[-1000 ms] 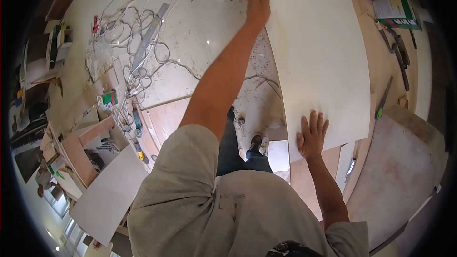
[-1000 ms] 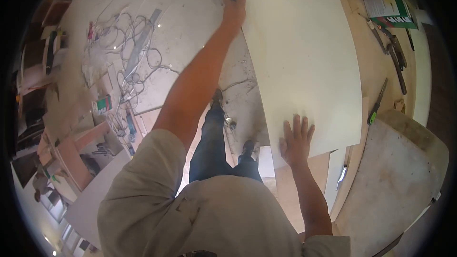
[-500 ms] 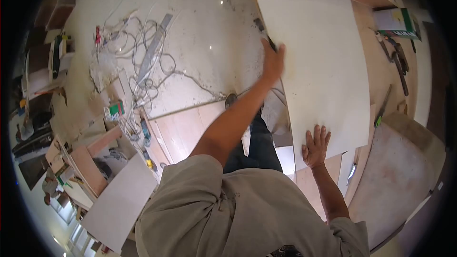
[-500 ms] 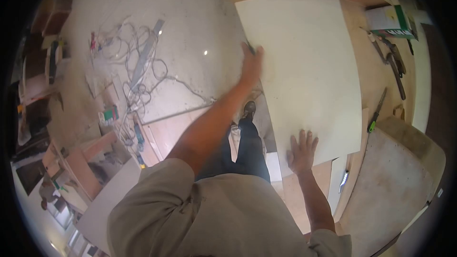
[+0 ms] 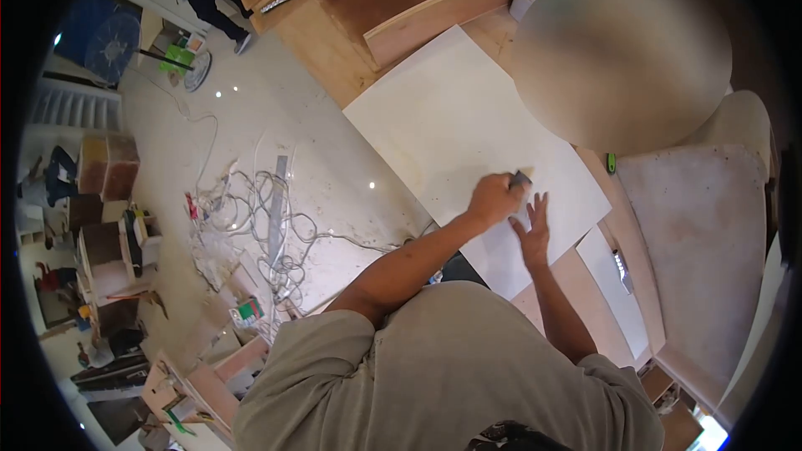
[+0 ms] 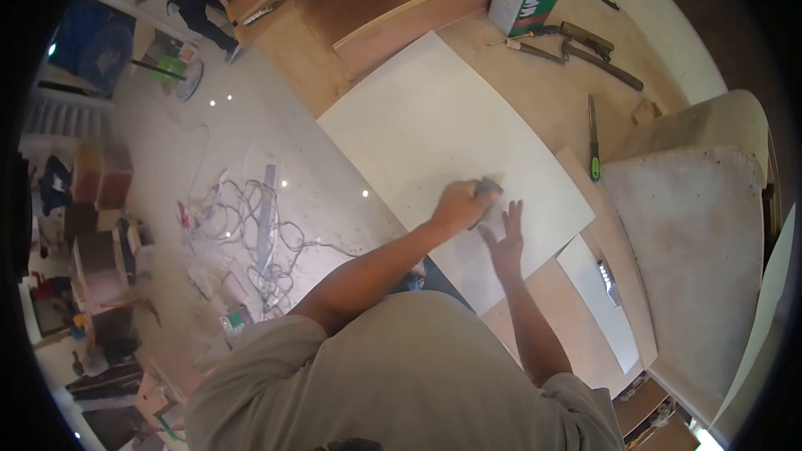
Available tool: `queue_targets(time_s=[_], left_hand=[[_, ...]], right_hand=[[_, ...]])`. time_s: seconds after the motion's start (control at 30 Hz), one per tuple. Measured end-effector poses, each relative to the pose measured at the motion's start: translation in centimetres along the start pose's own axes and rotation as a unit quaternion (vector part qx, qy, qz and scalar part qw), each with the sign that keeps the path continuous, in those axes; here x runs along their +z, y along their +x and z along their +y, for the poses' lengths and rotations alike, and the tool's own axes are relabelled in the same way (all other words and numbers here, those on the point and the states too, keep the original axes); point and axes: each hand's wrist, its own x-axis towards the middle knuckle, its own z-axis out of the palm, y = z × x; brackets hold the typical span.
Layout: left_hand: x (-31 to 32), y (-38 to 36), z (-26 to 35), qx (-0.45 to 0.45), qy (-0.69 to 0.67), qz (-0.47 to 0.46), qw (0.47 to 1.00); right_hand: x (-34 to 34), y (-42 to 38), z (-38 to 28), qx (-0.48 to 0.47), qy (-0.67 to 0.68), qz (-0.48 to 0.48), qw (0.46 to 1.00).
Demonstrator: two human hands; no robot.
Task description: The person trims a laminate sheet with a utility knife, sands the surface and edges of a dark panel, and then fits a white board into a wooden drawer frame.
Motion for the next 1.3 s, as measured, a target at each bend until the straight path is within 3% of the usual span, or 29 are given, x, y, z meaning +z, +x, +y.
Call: queue_targets(time_s=[0.07, 0.17, 0.27, 0.3, 0.4, 0.5, 0.6, 0.67, 0.73, 0.83, 0.87, 0.97, 1.03, 1.1, 1.17, 1.2, 1.27, 1.3], left_hand=[[-1.0, -0.9, 2.7, -0.075, -0.052, -0.194, 0.977], [-1.0, -0.7, 0.7, 0.011, -0.04, -0.246, 0.968], [-4.9, -0.6, 0.7, 0.005, 0.033, -0.106, 0.994], [-5.7, 0.2, -2.2, -0.003, 0.065, -0.021, 0.998], [-10.8, 2.5, -6.3, -0.048, 0.242, 0.192, 0.95], [-16.9, 5.5, -11.6, -0.103, 0.385, 0.271, 0.876], [-20.9, 7.3, -15.9, -0.166, 0.455, 0.309, 0.818], [-23.3, 7.5, -14.6, -0.244, 0.335, 0.253, 0.874], [-24.6, 7.6, -15.6, -0.27, 0.265, 0.201, 0.904], [-25.5, 7.8, -20.5, -0.168, 0.233, 0.217, 0.933], [-25.3, 8.0, -21.6, -0.152, 0.215, 0.237, 0.935], [-26.3, 7.1, -17.5, -0.192, 0.223, 0.206, 0.934], [-25.5, 8.1, -19.5, -0.134, 0.224, 0.284, 0.923], [-25.7, 8.6, -19.8, -0.15, 0.056, 0.356, 0.921], [-25.6, 8.5, -18.2, -0.215, -0.281, 0.389, 0.851], [-25.8, 8.4, -22.0, -0.137, -0.329, 0.284, 0.89], [-25.9, 7.5, -22.7, -0.097, -0.442, 0.191, 0.871], [-25.5, 6.8, -19.9, -0.131, -0.446, 0.196, 0.864]], right_hand=[[-1.1, 2.0, -2.9, 0.085, 0.241, 0.04, 0.966], [-4.1, 3.6, -0.4, 0.113, 0.2, 0.049, 0.972], [-6.6, 2.9, 1.0, 0.162, 0.167, 0.102, 0.967], [-7.8, 2.1, 1.4, 0.153, 0.188, 0.11, 0.964], [-10.0, 0.7, 3.8, 0.157, 0.062, 0.154, 0.974], [-6.7, -1.4, 1.3, 0.042, -0.188, 0.18, 0.965], [-2.1, -5.6, 2.1, -0.102, -0.356, 0.05, 0.928], [0.2, -8.8, 1.8, -0.046, -0.477, 0.026, 0.878], [0.3, -11.0, 3.5, -0.07, -0.525, 0.082, 0.844], [-1.8, -11.6, 3.2, 0.027, -0.496, 0.089, 0.864], [-2.5, -11.3, 3.2, 0.023, -0.484, 0.129, 0.865], [-5.1, -7.8, 3.5, -0.031, -0.462, 0.218, 0.859], [-6.7, -3.0, 2.2, -0.084, -0.451, 0.242, 0.855], [-8.0, 2.4, -1.3, -0.103, -0.435, 0.263, 0.855], [-8.4, 7.2, -3.0, -0.074, -0.456, 0.309, 0.831], [-8.4, 9.2, -3.2, -0.047, -0.474, 0.344, 0.81], [-8.8, 12.2, -1.8, -0.031, -0.464, 0.284, 0.838], [-8.9, 12.7, -0.7, -0.036, -0.474, 0.24, 0.847]])
